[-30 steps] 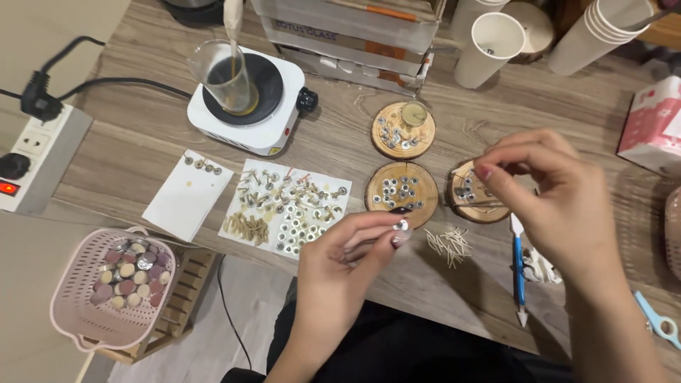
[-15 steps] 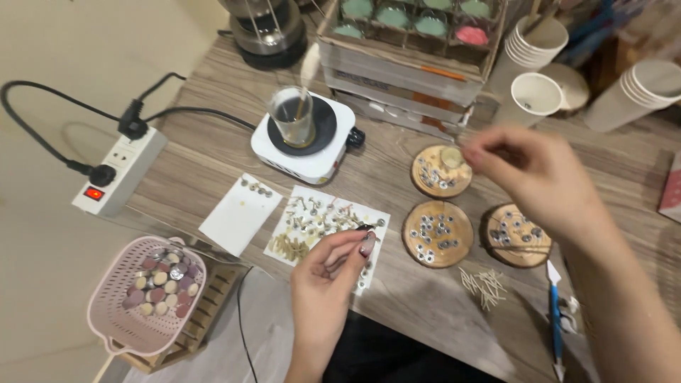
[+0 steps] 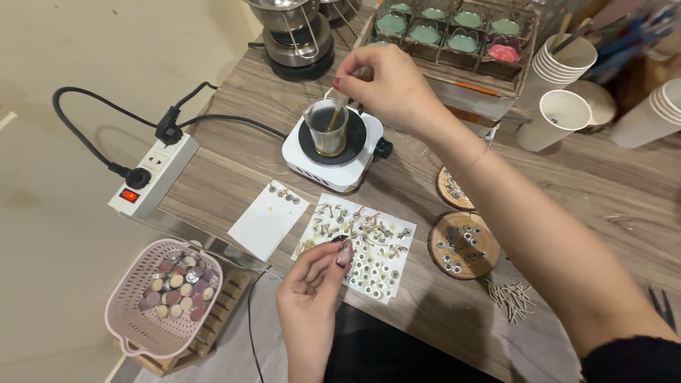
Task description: The recorder is preparing wicks for candles by attaching metal tabs to the bottom of the wick strings using pliers.
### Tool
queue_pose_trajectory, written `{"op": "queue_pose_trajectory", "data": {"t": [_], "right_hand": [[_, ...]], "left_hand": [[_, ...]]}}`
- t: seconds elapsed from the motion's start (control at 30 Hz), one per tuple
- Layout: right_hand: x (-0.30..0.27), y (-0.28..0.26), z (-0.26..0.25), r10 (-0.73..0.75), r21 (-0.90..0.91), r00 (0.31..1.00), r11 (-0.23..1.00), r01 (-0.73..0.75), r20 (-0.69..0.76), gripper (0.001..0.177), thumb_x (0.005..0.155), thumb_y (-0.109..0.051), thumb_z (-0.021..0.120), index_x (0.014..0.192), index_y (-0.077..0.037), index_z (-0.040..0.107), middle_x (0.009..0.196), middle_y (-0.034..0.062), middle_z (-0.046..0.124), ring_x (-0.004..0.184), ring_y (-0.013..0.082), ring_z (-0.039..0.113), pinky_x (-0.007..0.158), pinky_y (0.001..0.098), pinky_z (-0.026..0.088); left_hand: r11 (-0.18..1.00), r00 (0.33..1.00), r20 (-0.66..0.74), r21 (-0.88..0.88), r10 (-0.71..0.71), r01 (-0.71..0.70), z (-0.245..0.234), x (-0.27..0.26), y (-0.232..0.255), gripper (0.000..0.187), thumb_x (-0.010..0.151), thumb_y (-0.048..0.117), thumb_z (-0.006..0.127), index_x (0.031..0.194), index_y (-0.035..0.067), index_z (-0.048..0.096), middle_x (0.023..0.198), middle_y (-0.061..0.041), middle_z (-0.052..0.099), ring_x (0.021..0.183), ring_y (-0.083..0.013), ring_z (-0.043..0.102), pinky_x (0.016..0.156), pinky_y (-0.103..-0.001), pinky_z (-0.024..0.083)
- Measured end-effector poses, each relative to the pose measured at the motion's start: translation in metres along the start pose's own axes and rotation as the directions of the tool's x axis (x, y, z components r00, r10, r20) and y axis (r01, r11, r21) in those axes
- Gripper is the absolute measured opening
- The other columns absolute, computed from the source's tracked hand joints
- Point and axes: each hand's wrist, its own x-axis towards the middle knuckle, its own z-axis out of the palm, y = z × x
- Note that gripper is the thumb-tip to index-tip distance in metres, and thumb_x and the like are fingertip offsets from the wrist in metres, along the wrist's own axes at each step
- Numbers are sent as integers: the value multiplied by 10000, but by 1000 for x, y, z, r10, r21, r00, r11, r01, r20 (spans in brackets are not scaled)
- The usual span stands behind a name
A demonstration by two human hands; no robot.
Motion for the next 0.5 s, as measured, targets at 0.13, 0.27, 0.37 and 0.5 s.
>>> {"op": "queue_pose_trajectory", "data": {"t": [0.13, 0.27, 0.37, 0.5], "right_hand": [[3, 6, -2, -143, -234, 989, 963, 131, -39, 178, 929, -184, 730, 965, -10, 736, 835, 92, 744, 729, 146, 727, 673, 312, 574], [-1, 3, -4, -305, -338, 951, 901, 272, -45, 159, 961, -152, 735, 974, 6, 748, 988, 120, 704, 833, 193, 728, 745, 332, 575], [-7, -1, -6, -365, -355, 931, 874, 331, -30, 137, 978, -127, 727, 978, 10, 737, 1023, 117, 686, 849, 192, 727, 760, 330, 582], [-16, -7, -10, -497, -317, 866, 829, 460, -44, 104, 1005, -81, 719, 992, 22, 712, 1076, 110, 680, 844, 170, 729, 766, 312, 596]], "left_hand": [[1000, 1000, -3, 6, -30, 30, 2, 1, -4, 230, 900, 39, 721, 1113, -47, 732, 983, -149, 810, 892, -138, 741, 804, -258, 592], [1000, 999, 37, 4, -28, 28, 3, 0, -6, 231, 891, 32, 716, 1111, -36, 732, 1000, -132, 817, 907, -128, 747, 816, -252, 597], [999, 999, 40, 19, -33, 32, 5, -1, -4, 226, 897, 32, 718, 1113, -33, 735, 996, -130, 816, 903, -121, 738, 813, -244, 586], [998, 998, 32, 32, -53, 52, 5, -2, -3, 240, 890, 45, 713, 1120, -24, 735, 982, -125, 813, 892, -115, 737, 800, -241, 586]]}}
